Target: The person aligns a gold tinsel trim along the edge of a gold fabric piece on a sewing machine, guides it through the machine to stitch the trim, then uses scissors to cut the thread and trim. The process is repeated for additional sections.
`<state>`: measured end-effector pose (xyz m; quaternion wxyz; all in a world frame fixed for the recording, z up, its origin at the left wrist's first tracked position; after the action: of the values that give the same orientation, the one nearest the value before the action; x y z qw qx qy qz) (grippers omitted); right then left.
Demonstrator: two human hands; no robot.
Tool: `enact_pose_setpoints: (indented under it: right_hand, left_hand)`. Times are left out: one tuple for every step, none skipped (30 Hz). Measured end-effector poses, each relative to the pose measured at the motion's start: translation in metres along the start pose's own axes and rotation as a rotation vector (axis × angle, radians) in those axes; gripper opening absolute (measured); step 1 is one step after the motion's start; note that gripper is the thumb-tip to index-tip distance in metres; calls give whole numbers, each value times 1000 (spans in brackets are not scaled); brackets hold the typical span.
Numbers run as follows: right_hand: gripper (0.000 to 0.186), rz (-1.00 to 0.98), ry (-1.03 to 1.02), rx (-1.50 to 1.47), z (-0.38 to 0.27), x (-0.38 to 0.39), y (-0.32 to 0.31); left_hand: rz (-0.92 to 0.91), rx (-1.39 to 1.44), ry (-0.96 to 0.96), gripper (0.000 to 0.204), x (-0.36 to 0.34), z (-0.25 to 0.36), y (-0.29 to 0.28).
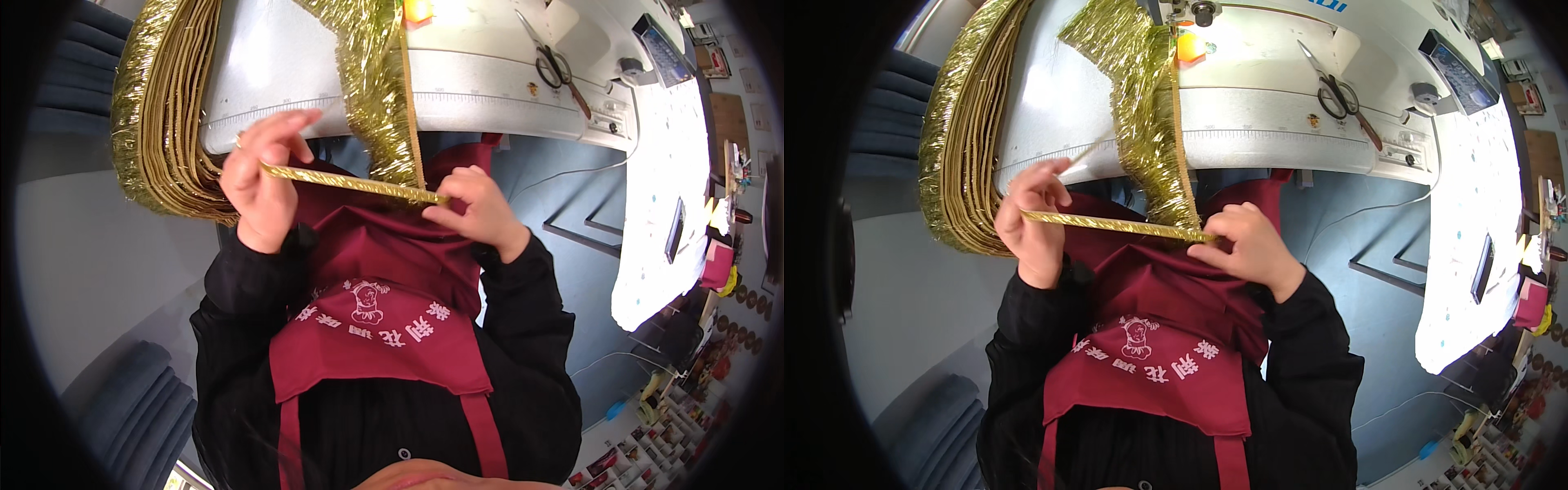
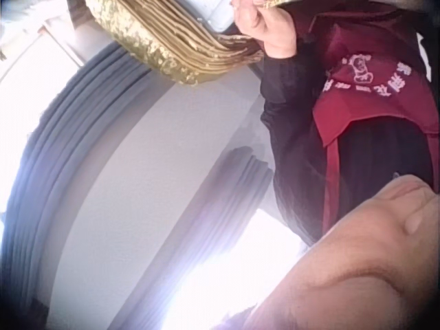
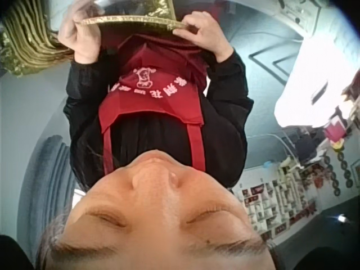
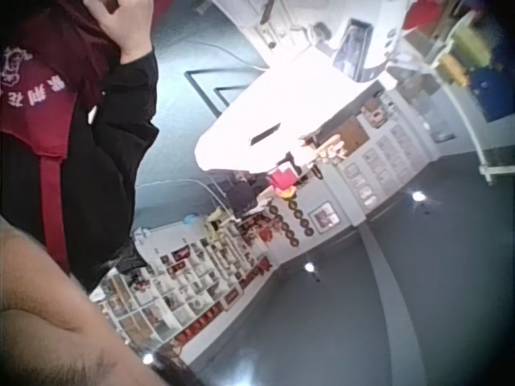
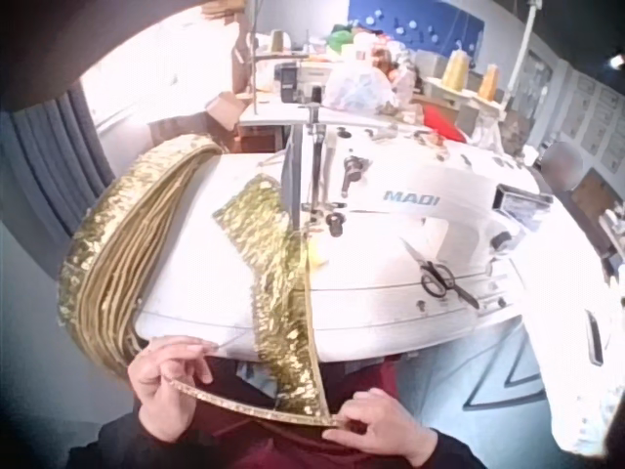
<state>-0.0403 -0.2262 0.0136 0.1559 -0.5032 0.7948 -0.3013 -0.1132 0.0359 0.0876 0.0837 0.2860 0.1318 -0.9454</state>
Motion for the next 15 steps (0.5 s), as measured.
enact_pose_setpoints:
  right_hand:
    - [30, 43, -18, -28, 0, 3, -10]
    - [32, 103, 13, -51, 3, 10, -22]
    - [32, 132, 15, -62, 5, 15, -33]
    - [32, 127, 33, -98, 8, 18, -39]
    - [33, 115, 66, -121, 12, 21, -44]
    - [36, 133, 71, -155, 13, 26, -51]
    - [39, 161, 62, -192, 14, 30, -58]
    - [48, 262, -38, -202, 8, 35, -70]
    - [62, 346, -45, -192, 8, 42, -79]
    - [68, 361, -47, -226, 9, 49, -86]
    - [75, 383, -48, -254, 10, 57, -94]
    - [80, 406, -15, -228, 13, 66, -101]
    - [86, 444, 32, -191, 17, 74, -109]
    - [89, 511, 40, -174, 20, 83, -116]
    - [88, 569, 5, -227, 23, 93, -124]
  left_hand:
    - [70, 161, -12, 40, -2, -4, -7]
    - [108, 213, -16, 42, -4, -6, -15]
    - [147, 258, -30, 43, -5, -8, -24]
    - [185, 286, -40, 43, -7, -12, -32]
    - [205, 335, -54, 41, -8, -15, -38]
    - [249, 337, -83, 40, -7, -20, -43]
    - [291, 356, -97, 40, -6, -23, -48]
    - [282, 370, -86, 40, -6, -24, -48]
    - [273, 384, -76, 41, -6, -25, -48]
    - [264, 398, -64, 41, -6, -25, -47]
    - [289, 400, -67, 41, -5, -27, -49]
    - [313, 403, -70, 41, -5, -29, -51]
    - [336, 407, -73, 41, -5, -31, -53]
    - [368, 395, -97, 42, -5, -34, -58]
    - [354, 397, -81, 43, -6, -34, -59]
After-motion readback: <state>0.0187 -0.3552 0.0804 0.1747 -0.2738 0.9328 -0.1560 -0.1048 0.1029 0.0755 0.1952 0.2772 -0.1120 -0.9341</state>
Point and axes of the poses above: each hand's wrist, its own x-axis away from the middle knuckle, its own y-axis out of the palm, z = x × y, the point moved 8 cm from there along -x, towards the middle knuckle, and after that the axes turned 13 degrees about -z, right-handed, at the moved point
